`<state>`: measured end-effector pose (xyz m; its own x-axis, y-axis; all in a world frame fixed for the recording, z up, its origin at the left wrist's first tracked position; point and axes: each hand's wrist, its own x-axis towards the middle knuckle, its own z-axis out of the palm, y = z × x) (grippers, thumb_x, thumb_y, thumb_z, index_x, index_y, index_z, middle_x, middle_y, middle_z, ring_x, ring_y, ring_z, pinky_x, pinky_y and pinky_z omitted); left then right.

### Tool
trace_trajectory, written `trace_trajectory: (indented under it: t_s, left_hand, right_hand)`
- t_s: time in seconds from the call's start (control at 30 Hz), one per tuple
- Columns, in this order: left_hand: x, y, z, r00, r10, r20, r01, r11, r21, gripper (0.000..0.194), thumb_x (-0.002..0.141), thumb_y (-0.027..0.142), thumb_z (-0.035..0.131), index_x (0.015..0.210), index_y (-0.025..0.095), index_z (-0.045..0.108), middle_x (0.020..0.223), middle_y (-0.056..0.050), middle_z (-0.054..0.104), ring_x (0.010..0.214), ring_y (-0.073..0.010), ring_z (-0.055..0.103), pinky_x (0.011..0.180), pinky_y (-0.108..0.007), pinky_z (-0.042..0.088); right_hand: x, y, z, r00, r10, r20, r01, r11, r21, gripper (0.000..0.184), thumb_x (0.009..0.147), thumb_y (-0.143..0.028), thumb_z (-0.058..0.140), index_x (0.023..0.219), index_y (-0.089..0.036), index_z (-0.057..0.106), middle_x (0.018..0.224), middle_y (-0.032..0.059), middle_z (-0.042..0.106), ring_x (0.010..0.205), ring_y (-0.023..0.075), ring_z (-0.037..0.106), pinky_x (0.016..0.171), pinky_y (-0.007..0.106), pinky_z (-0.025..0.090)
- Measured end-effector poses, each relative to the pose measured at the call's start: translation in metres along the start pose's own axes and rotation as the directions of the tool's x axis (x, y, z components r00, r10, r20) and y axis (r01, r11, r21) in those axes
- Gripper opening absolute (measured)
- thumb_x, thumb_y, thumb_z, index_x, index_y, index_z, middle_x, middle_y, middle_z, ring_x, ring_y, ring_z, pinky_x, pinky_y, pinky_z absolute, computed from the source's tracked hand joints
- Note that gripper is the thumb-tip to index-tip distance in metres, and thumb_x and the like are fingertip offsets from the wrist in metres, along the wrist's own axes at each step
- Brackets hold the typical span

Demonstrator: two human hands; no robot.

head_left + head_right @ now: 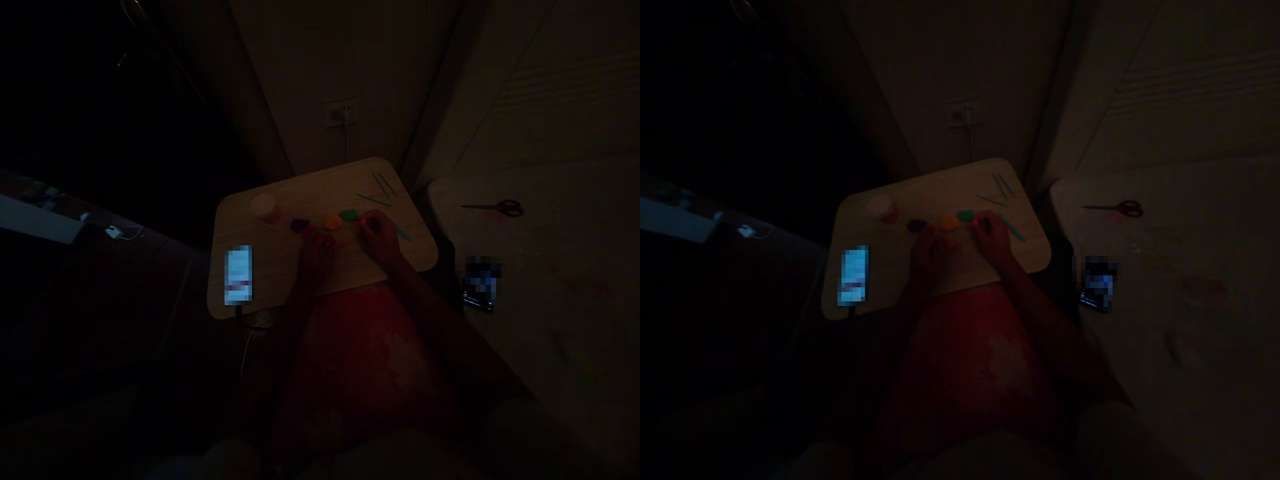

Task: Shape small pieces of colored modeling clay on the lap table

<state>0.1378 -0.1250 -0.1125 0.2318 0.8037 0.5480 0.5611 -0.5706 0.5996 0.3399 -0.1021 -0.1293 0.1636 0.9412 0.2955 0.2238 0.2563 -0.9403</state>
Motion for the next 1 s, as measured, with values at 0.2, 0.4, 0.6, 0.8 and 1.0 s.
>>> trace_trajectory:
  t_s: [0.2,0.4,0.6,0.8,1.0]
  left_hand:
    - [0.0,-0.001,0.001,1.0,0.003,-0.01,-0.003,1.0,0.007,0.016,0.101,0.025,0.054,0.087,0.021,0.062,0.09,-0.004,0.067,0.093,-0.0223,0.063,0.1,-0.043,0.051]
    - [0.0,0.0,0.0,1.0,0.01,-0.009,-0.01,1.0,-0.004,0.014,0.1,0.023,0.056,0.088,0.022,0.062,0.092,-0.004,0.068,0.095,-0.0226,0.064,0.099,-0.043,0.052]
    - [-0.001,-0.001,0.001,0.998,0.042,0.045,-0.043,0.999,0.031,0.016,0.102,0.027,0.054,0.091,0.022,0.064,0.093,-0.004,0.068,0.097,-0.0225,0.063,0.099,-0.042,0.052]
    - [-0.001,-0.002,0.001,0.998,0.037,0.042,-0.038,0.999,0.021,0.017,0.103,0.028,0.052,0.092,0.021,0.064,0.094,-0.005,0.068,0.099,-0.0228,0.063,0.099,-0.041,0.051]
    - [-0.001,-0.001,0.001,0.999,0.003,0.042,-0.003,1.0,0.01,0.015,0.101,0.025,0.054,0.089,0.022,0.063,0.092,-0.005,0.069,0.098,-0.0237,0.064,0.102,-0.045,0.05]
  right_hand:
    - [-0.002,-0.004,0.001,0.999,0.033,-0.001,-0.033,0.996,0.081,0.029,0.092,-0.049,0.064,0.091,-0.021,0.072,0.082,0.0032,0.072,0.064,0.016,0.061,0.063,0.03,0.048]
    - [-0.002,-0.013,-0.002,1.0,0.015,0.021,-0.016,0.999,0.03,0.034,0.096,-0.049,0.058,0.081,-0.021,0.07,0.071,0.0015,0.068,0.063,0.0161,0.06,0.063,0.029,0.047]
    - [-0.001,-0.008,0.001,1.0,0.016,-0.022,-0.016,1.0,-0.004,0.025,0.084,-0.044,0.071,0.077,-0.021,0.068,0.071,0.001,0.067,0.066,0.0164,0.058,0.063,0.029,0.045]
    - [-0.003,-0.01,0.001,0.998,0.059,-0.035,-0.057,0.997,0.049,0.031,0.087,-0.048,0.069,0.071,-0.023,0.06,0.063,-0.0024,0.056,0.059,0.0144,0.05,0.056,0.028,0.04]
    - [-0.002,-0.015,-0.004,1.0,0.021,-0.022,-0.022,0.999,-0.034,0.051,0.098,-0.057,0.049,0.061,-0.023,0.05,0.059,-0.001,0.05,0.06,0.0157,0.048,0.061,0.03,0.04]
